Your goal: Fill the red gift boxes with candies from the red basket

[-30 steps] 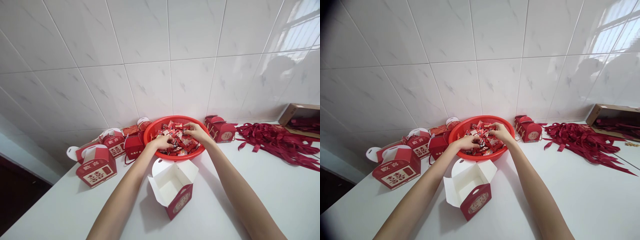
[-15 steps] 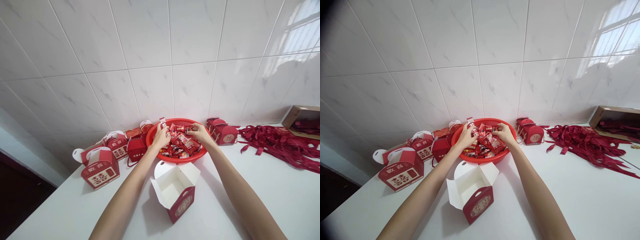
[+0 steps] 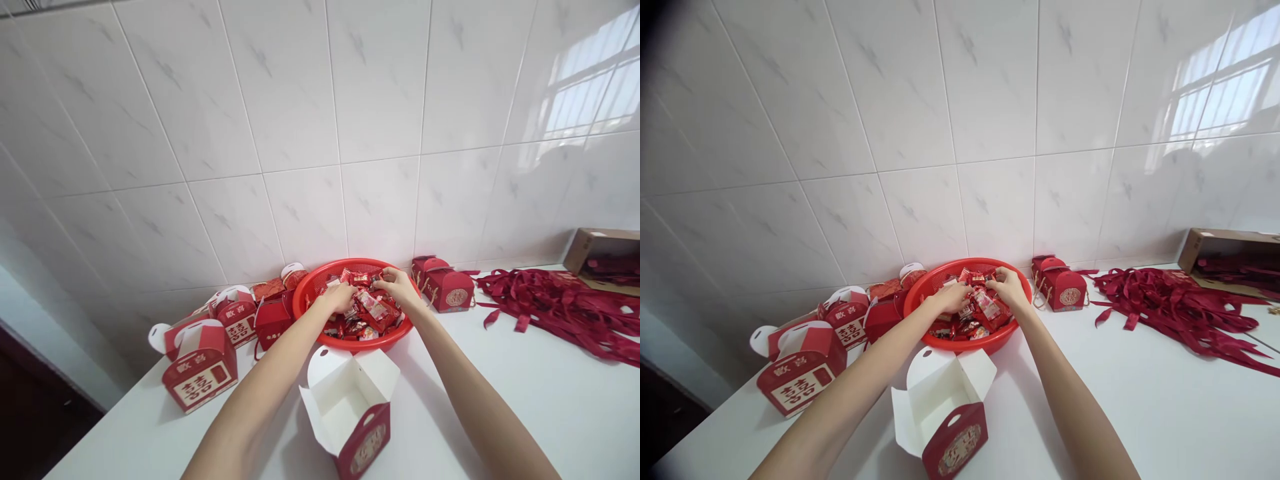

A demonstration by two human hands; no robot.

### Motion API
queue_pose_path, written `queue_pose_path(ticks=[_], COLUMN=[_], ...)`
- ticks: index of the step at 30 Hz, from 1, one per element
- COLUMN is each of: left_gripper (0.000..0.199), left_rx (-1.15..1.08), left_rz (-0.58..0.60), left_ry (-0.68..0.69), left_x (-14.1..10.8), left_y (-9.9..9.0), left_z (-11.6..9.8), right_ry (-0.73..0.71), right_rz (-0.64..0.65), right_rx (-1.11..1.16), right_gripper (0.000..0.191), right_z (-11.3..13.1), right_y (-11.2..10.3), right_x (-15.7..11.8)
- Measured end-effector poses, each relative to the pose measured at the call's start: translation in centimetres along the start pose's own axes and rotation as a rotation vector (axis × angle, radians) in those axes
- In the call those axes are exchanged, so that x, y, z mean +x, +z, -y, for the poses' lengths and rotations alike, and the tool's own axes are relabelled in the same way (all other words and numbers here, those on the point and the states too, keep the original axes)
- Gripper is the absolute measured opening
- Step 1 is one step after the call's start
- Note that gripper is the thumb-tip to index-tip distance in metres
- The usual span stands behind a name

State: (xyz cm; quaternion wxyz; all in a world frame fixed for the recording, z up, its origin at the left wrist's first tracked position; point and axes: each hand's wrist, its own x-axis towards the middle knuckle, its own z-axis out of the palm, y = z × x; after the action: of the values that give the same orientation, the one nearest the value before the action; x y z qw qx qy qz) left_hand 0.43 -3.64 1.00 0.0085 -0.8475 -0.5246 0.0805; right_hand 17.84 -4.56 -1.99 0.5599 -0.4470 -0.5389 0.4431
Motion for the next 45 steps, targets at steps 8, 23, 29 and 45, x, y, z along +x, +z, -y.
queue_pose_path(ticks=[8,23,29,45], left_gripper=[0.030,0.021,0.027,0.006], left_rx=[0.011,-1.111,-1.212,-1.006], left_rz=[-0.062,-0.692,-0.523,-0.305], left_ry=[-0.209,0.270,0.300,0.252], left_x=[-0.2,1.2,0.9,1.5], left_y=[-0.1,1.9,1.6,2.3], left_z=[-0.4,2.1,1.5,1.7], right_ry=[0.008,0.156,0.235,0.147], right_rz=[-0.010,-0.050,0.008,-0.144], right_rx=[0.045,0.110,0.247,0.377], right_gripper=[0.026,0.016,0.018,0.021], right_z=[0.0,1.0,1.5,0.6], right_y=[0.0,0.3,0.0,-0.6], right_x=[0.2,-0.6,-0.3,0.4])
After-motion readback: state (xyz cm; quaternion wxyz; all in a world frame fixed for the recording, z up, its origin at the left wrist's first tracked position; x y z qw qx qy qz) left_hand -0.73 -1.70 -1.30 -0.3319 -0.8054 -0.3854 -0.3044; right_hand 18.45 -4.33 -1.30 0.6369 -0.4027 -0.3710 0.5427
